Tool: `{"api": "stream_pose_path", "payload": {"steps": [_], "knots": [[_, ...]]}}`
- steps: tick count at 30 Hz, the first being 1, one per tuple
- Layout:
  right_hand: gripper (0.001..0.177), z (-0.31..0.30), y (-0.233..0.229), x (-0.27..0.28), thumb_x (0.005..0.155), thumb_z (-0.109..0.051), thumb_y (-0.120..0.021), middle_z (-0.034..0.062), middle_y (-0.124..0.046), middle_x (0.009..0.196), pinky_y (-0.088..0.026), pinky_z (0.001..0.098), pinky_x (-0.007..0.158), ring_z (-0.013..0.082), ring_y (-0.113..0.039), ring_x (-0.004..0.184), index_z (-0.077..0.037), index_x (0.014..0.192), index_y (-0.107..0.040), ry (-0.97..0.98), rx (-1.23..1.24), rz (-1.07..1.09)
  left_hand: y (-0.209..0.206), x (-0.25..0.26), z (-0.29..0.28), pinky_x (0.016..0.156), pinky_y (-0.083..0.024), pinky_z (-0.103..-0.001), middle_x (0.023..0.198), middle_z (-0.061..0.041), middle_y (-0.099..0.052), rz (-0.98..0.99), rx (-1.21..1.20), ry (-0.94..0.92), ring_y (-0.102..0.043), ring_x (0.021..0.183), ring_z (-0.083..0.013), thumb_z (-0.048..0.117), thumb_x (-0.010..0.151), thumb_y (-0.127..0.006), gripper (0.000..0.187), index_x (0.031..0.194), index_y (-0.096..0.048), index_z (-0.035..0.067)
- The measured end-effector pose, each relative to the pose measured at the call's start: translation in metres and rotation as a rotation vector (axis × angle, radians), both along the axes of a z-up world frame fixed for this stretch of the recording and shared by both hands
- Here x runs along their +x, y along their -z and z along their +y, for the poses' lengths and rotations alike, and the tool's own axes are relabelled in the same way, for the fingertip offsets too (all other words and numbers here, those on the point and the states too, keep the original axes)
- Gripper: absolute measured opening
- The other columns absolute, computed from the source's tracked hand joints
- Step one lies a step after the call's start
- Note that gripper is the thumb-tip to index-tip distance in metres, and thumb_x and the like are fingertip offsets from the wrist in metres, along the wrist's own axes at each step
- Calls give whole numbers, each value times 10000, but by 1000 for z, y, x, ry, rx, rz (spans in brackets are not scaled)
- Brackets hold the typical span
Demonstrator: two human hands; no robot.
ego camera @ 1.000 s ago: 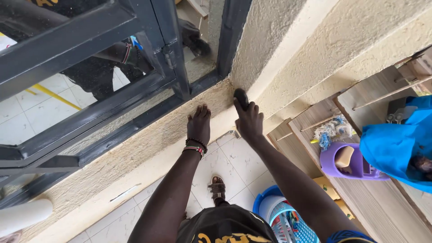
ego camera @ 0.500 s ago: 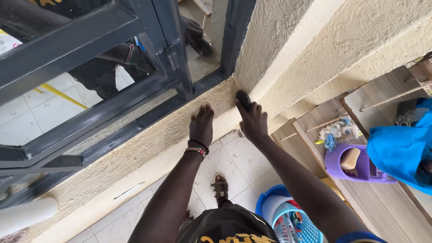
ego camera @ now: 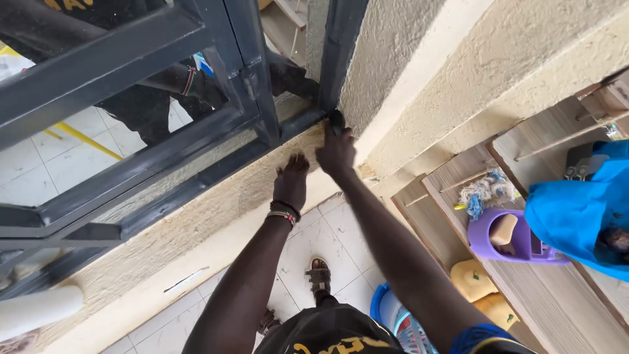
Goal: Cleaning a window frame and the surrounding ledge using a spray bottle, a cloth, and a small brush.
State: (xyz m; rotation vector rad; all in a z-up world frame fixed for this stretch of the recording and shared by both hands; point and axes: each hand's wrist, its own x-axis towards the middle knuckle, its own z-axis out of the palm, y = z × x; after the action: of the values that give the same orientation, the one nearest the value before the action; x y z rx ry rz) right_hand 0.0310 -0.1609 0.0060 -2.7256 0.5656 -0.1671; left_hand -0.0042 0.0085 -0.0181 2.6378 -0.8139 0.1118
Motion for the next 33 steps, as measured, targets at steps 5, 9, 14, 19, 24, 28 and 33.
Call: {"api": "stream_pose_path", "payload": {"steps": [5, 9, 14, 19, 24, 28, 33], "knots": [[895, 59, -26, -14, 853, -352, -719, 386, -507, 1243, -542, 580, 904, 556, -619, 1048, -222, 1621, -278, 42, 247, 6, -27, 7, 44, 1108, -443, -564, 1515, -134, -501, 201, -111, 7, -455, 1399, -320, -44, 769, -611, 653, 1412, -567, 62], [875, 41, -20, 7, 889, -358, -662, 373, -500, 1257, -539, 587, 894, 536, -642, 1031, -274, 1642, -225, 247, 343, -43, -35, -13, 81, 1136, -398, -546, 1535, -179, -467, 65, -149, -86, -405, 1444, -355, -75, 730, -638, 612, 1332, -556, -8], [938, 90, 5, 9, 876, -405, -677, 396, -506, 1194, -536, 571, 901, 554, -624, 1020, -230, 1647, -171, 279, 374, -95, -34, -15, 81, 1166, -358, -557, 1559, -150, -463, 79, -108, -81, -389, 1488, -336, -130, 771, -579, 602, 1353, -567, 24], [877, 63, 20, 27, 902, -389, -615, 363, -588, 1226, -484, 630, 938, 568, -608, 1079, -255, 1653, -183, 245, 458, -64, -20, -22, 85, 1175, -356, -554, 1586, -149, -433, 125, -135, -60, -361, 1500, -323, -135, 772, -540, 649, 1400, -535, 26], [979, 90, -19, 17, 822, -309, -621, 432, -536, 1177, -535, 549, 916, 548, -629, 1006, -193, 1652, -114, 327, 391, 1, -22, -8, 77, 1150, -325, -618, 1600, -169, -390, 100, -100, -69, -319, 1502, -337, -116, 804, -539, 639, 1432, -499, -4], [941, 72, -8, 12, 823, -307, -633, 391, -549, 1201, -511, 579, 925, 538, -617, 1058, -258, 1650, -188, 339, 341, -49, -24, -26, 82, 1160, -333, -607, 1608, -160, -386, 162, -79, -55, -306, 1522, -334, -113, 809, -535, 628, 1428, -497, -9], [923, 101, -22, 5, 891, -340, -606, 368, -529, 1181, -527, 547, 926, 530, -631, 1007, -254, 1665, -110, 312, 394, 22, -26, -12, 77, 1120, -339, -640, 1588, -165, -387, 109, -84, -68, -299, 1505, -329, -105, 833, -521, 583, 1407, -515, -4]]}}
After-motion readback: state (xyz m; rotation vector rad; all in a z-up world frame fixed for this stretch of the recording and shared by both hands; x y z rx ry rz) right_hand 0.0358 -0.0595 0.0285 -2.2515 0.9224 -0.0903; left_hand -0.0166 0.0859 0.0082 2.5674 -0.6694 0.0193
